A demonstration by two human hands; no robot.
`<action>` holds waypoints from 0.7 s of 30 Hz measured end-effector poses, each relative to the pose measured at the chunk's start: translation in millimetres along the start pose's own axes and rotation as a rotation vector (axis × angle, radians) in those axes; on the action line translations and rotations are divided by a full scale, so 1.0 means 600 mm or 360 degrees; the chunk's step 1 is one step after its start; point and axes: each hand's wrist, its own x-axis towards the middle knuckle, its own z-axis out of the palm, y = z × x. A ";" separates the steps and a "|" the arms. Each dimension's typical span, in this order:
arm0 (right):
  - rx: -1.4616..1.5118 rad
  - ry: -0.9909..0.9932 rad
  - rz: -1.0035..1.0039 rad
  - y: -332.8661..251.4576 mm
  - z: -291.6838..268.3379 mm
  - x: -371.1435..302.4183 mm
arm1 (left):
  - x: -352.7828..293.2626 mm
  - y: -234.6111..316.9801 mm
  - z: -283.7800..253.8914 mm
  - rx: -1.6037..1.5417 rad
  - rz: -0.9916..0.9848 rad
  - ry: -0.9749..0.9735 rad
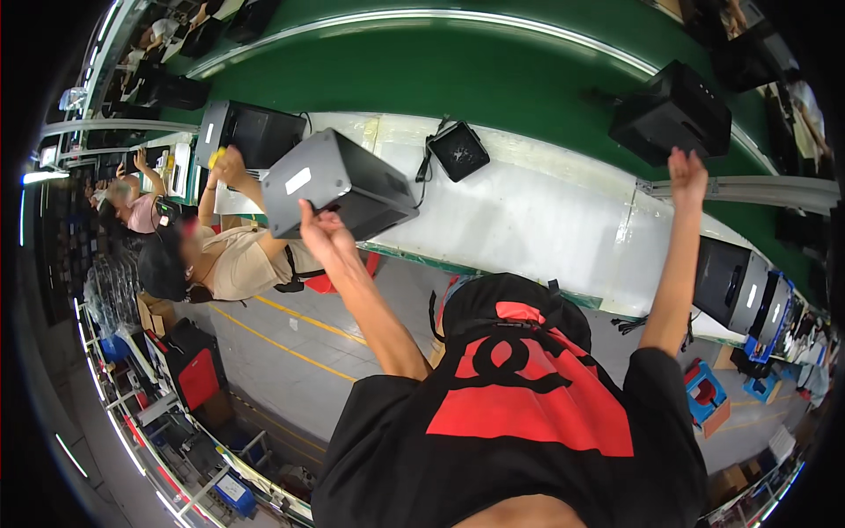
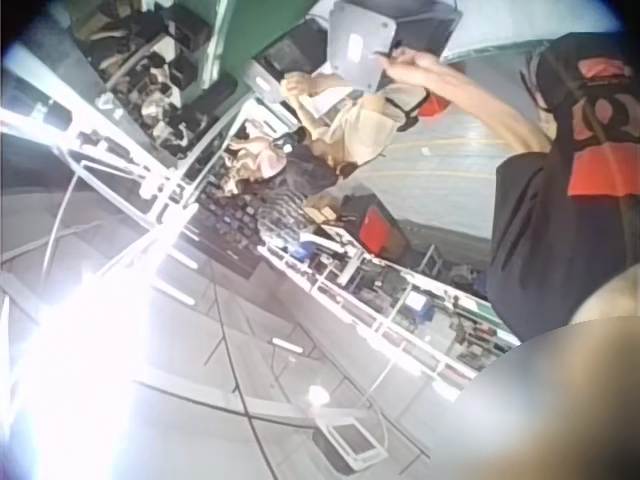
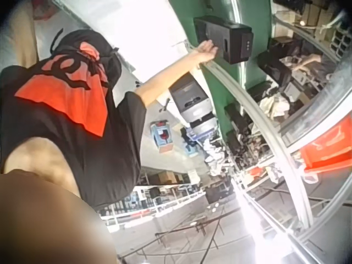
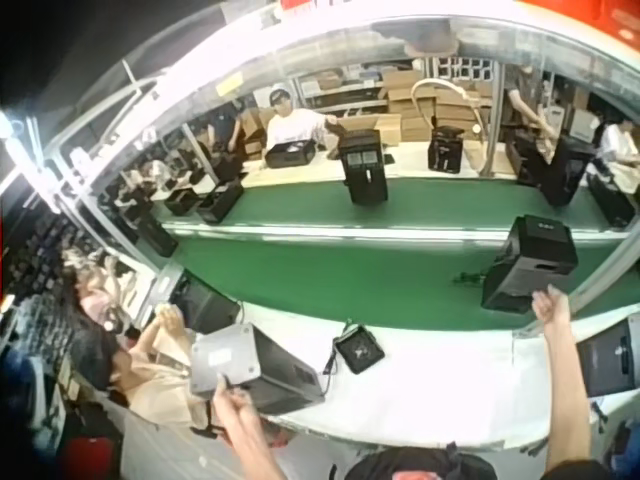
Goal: Assembling electronic units by placing small components into computer-style cases on a production line.
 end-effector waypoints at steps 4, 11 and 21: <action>-0.0486 -0.0431 -0.0076 0.174 -0.123 -0.128 | -0.018 0.056 0.023 -0.0083 0.0365 0.0239; -0.1122 -0.1516 0.1670 0.447 0.015 -0.414 | -0.191 0.158 0.104 0.0429 0.0686 -0.0032; 0.0755 -0.1496 0.2646 0.484 0.083 -0.578 | -0.444 0.257 0.226 0.0113 -0.0399 -0.1031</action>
